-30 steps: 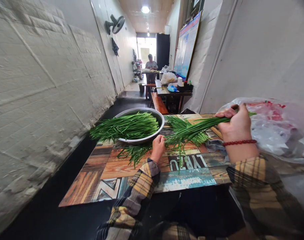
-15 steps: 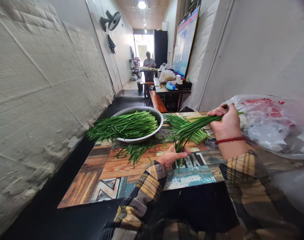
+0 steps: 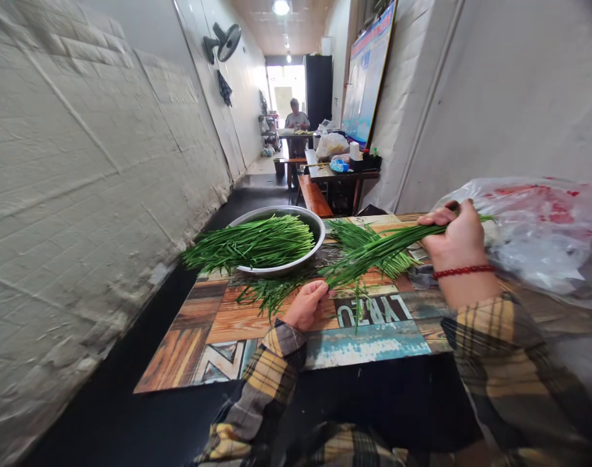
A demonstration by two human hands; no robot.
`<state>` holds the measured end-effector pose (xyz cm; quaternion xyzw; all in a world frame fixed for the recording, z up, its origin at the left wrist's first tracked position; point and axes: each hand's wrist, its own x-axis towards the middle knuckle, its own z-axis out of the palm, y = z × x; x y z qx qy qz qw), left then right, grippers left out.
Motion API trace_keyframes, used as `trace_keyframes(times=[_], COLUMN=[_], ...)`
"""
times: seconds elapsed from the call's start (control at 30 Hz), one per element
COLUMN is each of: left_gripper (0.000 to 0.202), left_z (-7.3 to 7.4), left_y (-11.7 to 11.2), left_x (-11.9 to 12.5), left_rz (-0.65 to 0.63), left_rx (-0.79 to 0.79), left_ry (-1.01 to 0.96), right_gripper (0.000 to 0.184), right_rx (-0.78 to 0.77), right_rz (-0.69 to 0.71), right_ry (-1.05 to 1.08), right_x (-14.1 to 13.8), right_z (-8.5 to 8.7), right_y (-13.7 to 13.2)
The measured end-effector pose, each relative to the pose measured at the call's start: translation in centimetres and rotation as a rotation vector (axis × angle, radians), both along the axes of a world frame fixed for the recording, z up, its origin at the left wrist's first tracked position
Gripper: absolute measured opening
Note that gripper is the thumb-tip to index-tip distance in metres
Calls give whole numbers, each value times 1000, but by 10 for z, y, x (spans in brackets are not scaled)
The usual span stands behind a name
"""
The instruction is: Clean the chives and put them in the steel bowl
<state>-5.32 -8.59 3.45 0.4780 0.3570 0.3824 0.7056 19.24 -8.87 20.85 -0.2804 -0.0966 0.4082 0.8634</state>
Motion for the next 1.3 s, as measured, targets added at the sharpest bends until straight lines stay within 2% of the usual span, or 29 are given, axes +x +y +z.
trace_keyframes(times=[0.1,0.2,0.33,0.43,0.53,0.63,0.7,0.8,0.9,0.97,1.07,1.13,1.2,1.3], left_gripper=[46,46,47,40,20,24,26,30,49,61,68,69,68,63], left_z=[-5,-9,-13,-10,-1,9,13,13,1,-13,-37,-47,-50,-40], left_y=[2,5,8,9,14,15,10,-10,-34,-48,-57,-51,-35,1], left_x=[1,-5,-22,-25,-18,-11,-4,19,62,95,129,132,117,73], left_rz=[144,225,330,336,369,448,377,78,-239,-368,-418,-408,-371,-229], left_rx=[5,-3,28,94,363,715,824,958,1183,1322,1445,1447,1401,1153], left_ry=[45,55,77,103,289,608,720,745,719,715,756,813,865,1012], right_gripper=[34,35,36,38,37,38,37,34,33,32,30,28,28,28], right_rx=[-12,-12,94,161,142,135,153,170,170,165,149,145,144,139], right_rz=[6,-21,-143,-133,-118,-105,-76,-46,-40,-33,-28,-35,-48,-66], right_ry=[-15,-17,-43,-46,3,60,82,87,76,69,66,61,51,47], right_x=[-5,-4,18,34,35,29,27,26,22,19,17,19,21,23], right_z=[-3,-1,15,23,19,12,9,5,0,-4,-9,-11,-12,-12], right_y=[1,0,-6,-9,-9,-8,-6,-4,-1,0,0,-2,-4,-8])
